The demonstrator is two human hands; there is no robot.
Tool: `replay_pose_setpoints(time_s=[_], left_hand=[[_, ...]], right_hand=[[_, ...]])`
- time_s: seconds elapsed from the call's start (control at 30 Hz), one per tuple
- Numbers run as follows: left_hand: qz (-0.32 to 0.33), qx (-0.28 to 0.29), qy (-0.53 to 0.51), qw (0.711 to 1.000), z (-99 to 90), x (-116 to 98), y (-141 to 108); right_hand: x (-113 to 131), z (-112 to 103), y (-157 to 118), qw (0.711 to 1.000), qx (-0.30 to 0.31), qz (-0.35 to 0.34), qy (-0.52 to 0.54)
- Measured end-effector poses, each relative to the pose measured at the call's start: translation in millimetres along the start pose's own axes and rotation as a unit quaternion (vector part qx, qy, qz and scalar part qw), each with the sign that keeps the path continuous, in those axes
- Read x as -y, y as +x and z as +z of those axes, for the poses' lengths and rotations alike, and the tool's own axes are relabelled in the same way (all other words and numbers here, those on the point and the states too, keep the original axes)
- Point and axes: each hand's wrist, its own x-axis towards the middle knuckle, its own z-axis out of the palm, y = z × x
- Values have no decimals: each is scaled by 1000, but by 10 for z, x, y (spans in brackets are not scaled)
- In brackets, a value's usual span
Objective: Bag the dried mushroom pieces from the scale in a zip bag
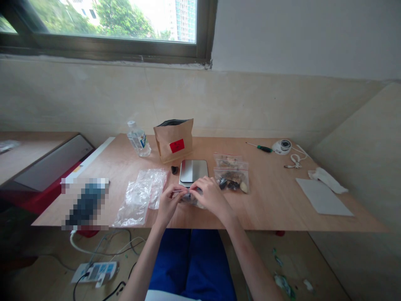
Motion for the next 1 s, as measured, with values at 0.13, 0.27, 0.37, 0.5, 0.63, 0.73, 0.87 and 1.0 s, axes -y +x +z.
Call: replay_pose_setpoints(time_s=[0.13, 0.27, 0.37, 0.5, 0.63, 0.73, 0.87, 1.0], left_hand=[[28, 1, 24, 999, 4, -12, 25], [45, -4, 43, 998, 14, -2, 46], [51, -18, 59, 997, 27, 0, 54], [57, -26, 71, 996, 41, -24, 53], [52, -30, 67, 996, 48, -47, 39], [40, -29, 52, 997, 50, -48, 25], [19, -27, 21, 999, 37, -41, 20], [21, -30, 16, 999, 10, -41, 25]], right_hand=[[32, -22, 35, 997, -1, -40, -67], [6, 13, 68, 981, 12, -98, -167], [-26, 55, 69, 969, 8, -118, -216], [-32, 71, 37, 968, 17, -120, -222], [-13, 75, 25, 973, 24, -111, -203], [-13, 86, 42, 975, 21, -106, -193], [-39, 67, 52, 979, 15, -114, -168], [-86, 27, 22, 985, 8, -101, -140]])
